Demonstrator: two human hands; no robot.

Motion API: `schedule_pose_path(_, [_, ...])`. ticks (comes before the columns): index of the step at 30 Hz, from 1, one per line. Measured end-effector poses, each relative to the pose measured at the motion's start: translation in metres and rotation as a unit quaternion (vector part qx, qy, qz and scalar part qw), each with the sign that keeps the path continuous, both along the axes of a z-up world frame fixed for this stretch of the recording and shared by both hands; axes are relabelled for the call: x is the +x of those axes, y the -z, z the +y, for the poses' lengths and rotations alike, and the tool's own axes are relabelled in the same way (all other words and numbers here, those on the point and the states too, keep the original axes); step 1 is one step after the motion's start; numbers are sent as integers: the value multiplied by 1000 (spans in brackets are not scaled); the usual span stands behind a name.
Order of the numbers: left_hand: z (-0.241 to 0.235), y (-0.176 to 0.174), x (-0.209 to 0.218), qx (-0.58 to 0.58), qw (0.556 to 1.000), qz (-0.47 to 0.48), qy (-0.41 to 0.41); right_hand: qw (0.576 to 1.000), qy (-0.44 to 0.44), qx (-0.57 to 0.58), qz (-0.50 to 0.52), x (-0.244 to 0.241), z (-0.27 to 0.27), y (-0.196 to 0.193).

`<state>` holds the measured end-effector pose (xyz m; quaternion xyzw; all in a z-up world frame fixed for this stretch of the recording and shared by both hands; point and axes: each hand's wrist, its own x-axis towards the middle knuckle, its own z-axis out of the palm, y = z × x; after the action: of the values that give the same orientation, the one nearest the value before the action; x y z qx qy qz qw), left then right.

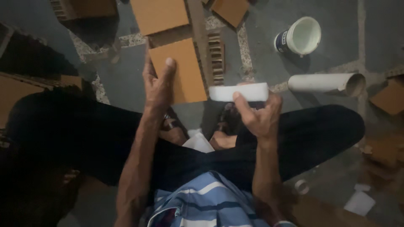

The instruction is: The person sits on the floor and repeatedly applies a white adhesive from a small container onto the edges of small cardboard pieces using a white roller. They handle multiple pieces one at a time, rolling the adhesive along the edges and occasionally dipping the roller into the container.

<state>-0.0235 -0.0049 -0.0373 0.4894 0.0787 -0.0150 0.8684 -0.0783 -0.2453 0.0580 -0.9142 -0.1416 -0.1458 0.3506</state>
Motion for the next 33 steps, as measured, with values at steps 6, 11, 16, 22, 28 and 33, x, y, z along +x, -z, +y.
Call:
schedule_pose_path(6, [-10,-3,0,-28,998,-42,47,952,139,221,159,49,2,8])
schedule_pose_path(11, [-8,-4,-5,-18,997,-35,59,941,96,321,42,79,20,-3])
schedule_pose_path(16, [1,2,2,-19,998,-43,35,974,72,99,192,8,8,-16])
schedule_pose_path(22, [-13,-1,-1,20,998,-13,57,976,70,157,133,19,8,-17])
schedule_pose_path(28, [-16,-9,-7,5,998,-26,50,950,49,307,4,66,30,-17])
schedule_pose_path(33, [-1,-2,0,-22,998,-53,15,961,85,208,163,-6,20,-20])
